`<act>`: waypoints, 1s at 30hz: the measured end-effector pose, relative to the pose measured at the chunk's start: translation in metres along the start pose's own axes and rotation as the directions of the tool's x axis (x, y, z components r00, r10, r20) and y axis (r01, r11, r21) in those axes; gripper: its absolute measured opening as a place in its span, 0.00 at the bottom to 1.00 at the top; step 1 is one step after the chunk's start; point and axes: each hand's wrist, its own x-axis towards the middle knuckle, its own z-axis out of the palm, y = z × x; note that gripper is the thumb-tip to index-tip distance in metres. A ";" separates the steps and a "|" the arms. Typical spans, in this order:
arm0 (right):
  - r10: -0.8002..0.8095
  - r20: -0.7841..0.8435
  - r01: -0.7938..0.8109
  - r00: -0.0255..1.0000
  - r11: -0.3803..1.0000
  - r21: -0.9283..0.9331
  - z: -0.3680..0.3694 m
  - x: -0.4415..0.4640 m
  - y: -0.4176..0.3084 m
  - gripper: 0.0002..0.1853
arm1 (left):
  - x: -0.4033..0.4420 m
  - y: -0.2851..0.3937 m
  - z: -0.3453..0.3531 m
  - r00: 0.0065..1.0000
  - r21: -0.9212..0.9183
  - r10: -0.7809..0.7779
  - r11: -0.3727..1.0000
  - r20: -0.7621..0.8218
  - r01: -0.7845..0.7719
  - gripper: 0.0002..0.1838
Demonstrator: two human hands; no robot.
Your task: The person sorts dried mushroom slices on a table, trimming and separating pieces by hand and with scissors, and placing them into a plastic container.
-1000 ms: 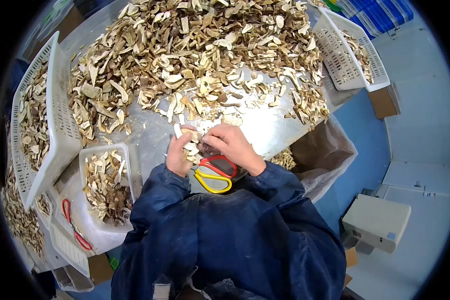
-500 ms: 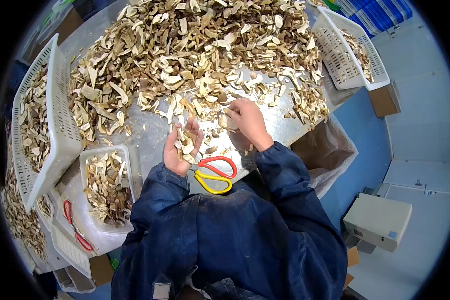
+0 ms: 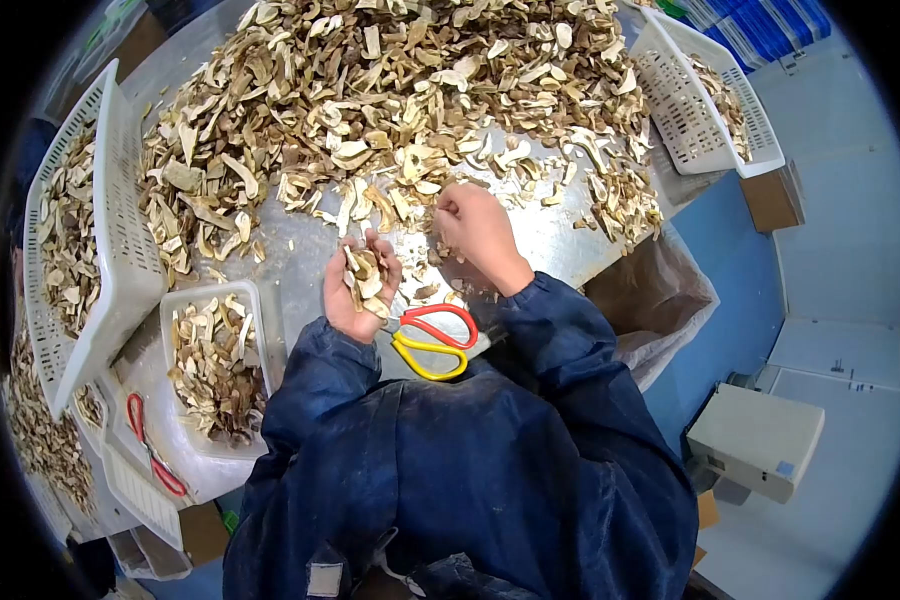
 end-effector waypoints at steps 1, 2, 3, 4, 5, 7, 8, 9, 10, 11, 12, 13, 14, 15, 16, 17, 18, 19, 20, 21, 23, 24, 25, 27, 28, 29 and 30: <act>0.033 0.056 -0.042 0.998 0.985 0.166 -0.006 -0.001 -0.008 0.08 | 0.000 -0.003 0.005 1.000 0.032 0.014 0.999 -0.027 -0.014 0.07; 0.056 0.117 -0.092 0.992 0.942 0.324 -0.013 -0.004 -0.019 0.08 | 0.000 -0.006 0.008 0.998 0.064 0.030 0.998 -0.055 -0.026 0.07; 0.071 0.180 -0.149 0.981 0.870 0.470 -0.018 -0.007 -0.027 0.09 | 0.001 -0.006 0.006 0.999 0.085 0.027 0.996 -0.041 -0.024 0.08; 0.043 0.151 -0.104 0.988 0.899 0.426 -0.021 -0.008 -0.031 0.10 | 0.001 -0.007 0.006 0.998 0.086 0.033 0.996 -0.049 -0.029 0.08; 0.012 0.122 -0.058 0.992 0.924 0.379 -0.024 -0.009 -0.034 0.11 | 0.001 -0.008 0.007 0.998 0.086 0.038 0.996 -0.056 -0.033 0.07; -0.050 0.086 0.031 0.995 0.977 0.211 -0.024 -0.010 -0.029 0.12 | 0.000 -0.006 0.010 0.995 0.077 0.055 0.996 -0.084 -0.048 0.07; -0.054 0.151 0.036 0.987 0.992 0.119 -0.021 -0.013 -0.023 0.11 | 0.000 -0.001 0.008 0.997 0.042 0.052 0.998 -0.051 -0.050 0.07; -0.049 0.219 0.044 0.975 0.999 0.027 -0.017 -0.020 -0.018 0.10 | 0.000 0.005 0.003 0.999 0.007 0.050 0.999 -0.021 -0.050 0.07; -0.037 0.284 0.057 0.958 0.996 -0.065 -0.013 -0.027 -0.017 0.10 | 0.001 0.007 0.006 0.999 -0.029 0.048 0.998 0.008 -0.048 0.07; -0.095 0.235 0.127 0.967 0.984 -0.124 -0.009 -0.037 -0.020 0.08 | 0.000 0.009 0.010 0.997 -0.038 0.076 0.996 -0.008 -0.076 0.07; -0.112 0.213 0.137 0.971 0.985 -0.109 -0.005 -0.042 -0.019 0.08 | 0.000 0.012 0.011 0.996 -0.065 0.085 0.994 0.006 -0.084 0.07; -0.130 0.190 0.149 0.973 0.984 -0.094 0.000 -0.045 -0.016 0.09 | 0.000 0.016 0.012 0.995 -0.091 0.096 0.991 0.021 -0.093 0.07; -0.148 0.166 0.163 0.975 0.983 -0.079 0.006 -0.047 -0.011 0.09 | 0.000 0.020 0.013 0.994 -0.118 0.107 0.988 0.037 -0.102 0.07; -0.178 0.141 0.178 0.974 0.984 0.014 0.004 -0.044 -0.008 0.06 | 0.000 0.022 0.014 0.988 -0.095 0.151 0.985 0.035 -0.147 0.07; -0.023 0.216 -0.038 0.976 0.962 0.272 -0.003 -0.043 -0.005 0.05 | 0.000 0.023 0.014 0.984 -0.111 0.175 0.979 0.041 -0.170 0.07; 0.108 0.325 -0.264 0.940 0.833 0.486 -0.012 -0.043 -0.002 0.05 | 0.001 0.025 0.014 0.979 -0.127 0.197 0.974 0.047 -0.189 0.07; 0.198 0.455 -0.471 0.868 0.615 0.632 -0.022 -0.042 -0.002 0.06 | 0.001 0.025 0.014 0.975 -0.144 0.217 0.968 0.055 -0.207 0.07; 0.131 0.480 -0.496 0.867 0.316 0.809 -0.027 -0.042 0.003 0.07 | 0.001 0.024 0.015 0.970 -0.162 0.232 0.962 0.067 -0.218 0.07; 0.071 0.484 -0.489 0.872 0.103 0.866 -0.028 -0.042 0.012 0.04 | 0.001 0.024 0.015 0.969 -0.169 0.236 0.960 0.074 -0.221 0.07; 0.062 0.490 -0.493 0.870 0.050 0.869 -0.031 -0.042 0.013 0.04 | 0.001 0.024 0.015 0.967 -0.176 0.242 0.958 0.082 -0.225 0.07; 0.075 0.513 -0.519 0.855 0.104 0.849 -0.030 -0.043 0.014 0.04 | 0.001 0.025 0.014 0.964 -0.175 0.249 0.957 0.088 -0.231 0.08; 0.099 0.529 -0.537 0.843 0.210 0.817 -0.028 -0.044 0.014 0.04 | 0.001 0.025 0.014 0.964 -0.168 0.251 0.958 0.089 -0.234 0.08; 0.125 0.541 -0.550 0.832 0.312 0.774 -0.027 -0.045 0.013 0.05 | 0.001 0.024 0.014 0.964 -0.161 0.251 0.959 0.089 -0.235 0.07; 0.083 0.475 -0.367 0.876 0.755 0.544 -0.019 -0.052 0.004 0.05 | 0.001 0.023 0.016 0.969 -0.164 0.236 0.961 0.072 -0.222 0.07; -0.017 0.420 -0.173 0.907 0.896 0.409 -0.012 -0.056 -0.003 0.05 | 0.001 0.023 0.016 0.971 -0.165 0.229 0.962 0.063 -0.216 0.06; -0.124 0.382 0.065 0.916 0.984 0.164 -0.010 -0.058 -0.011 0.07 | 0.001 0.022 0.016 0.973 -0.162 0.222 0.964 0.066 -0.210 0.06; -0.165 0.357 0.150 0.919 0.986 0.069 -0.003 -0.063 -0.012 0.07 | 0.002 0.022 0.015 0.974 -0.160 0.217 0.966 0.069 -0.204 0.06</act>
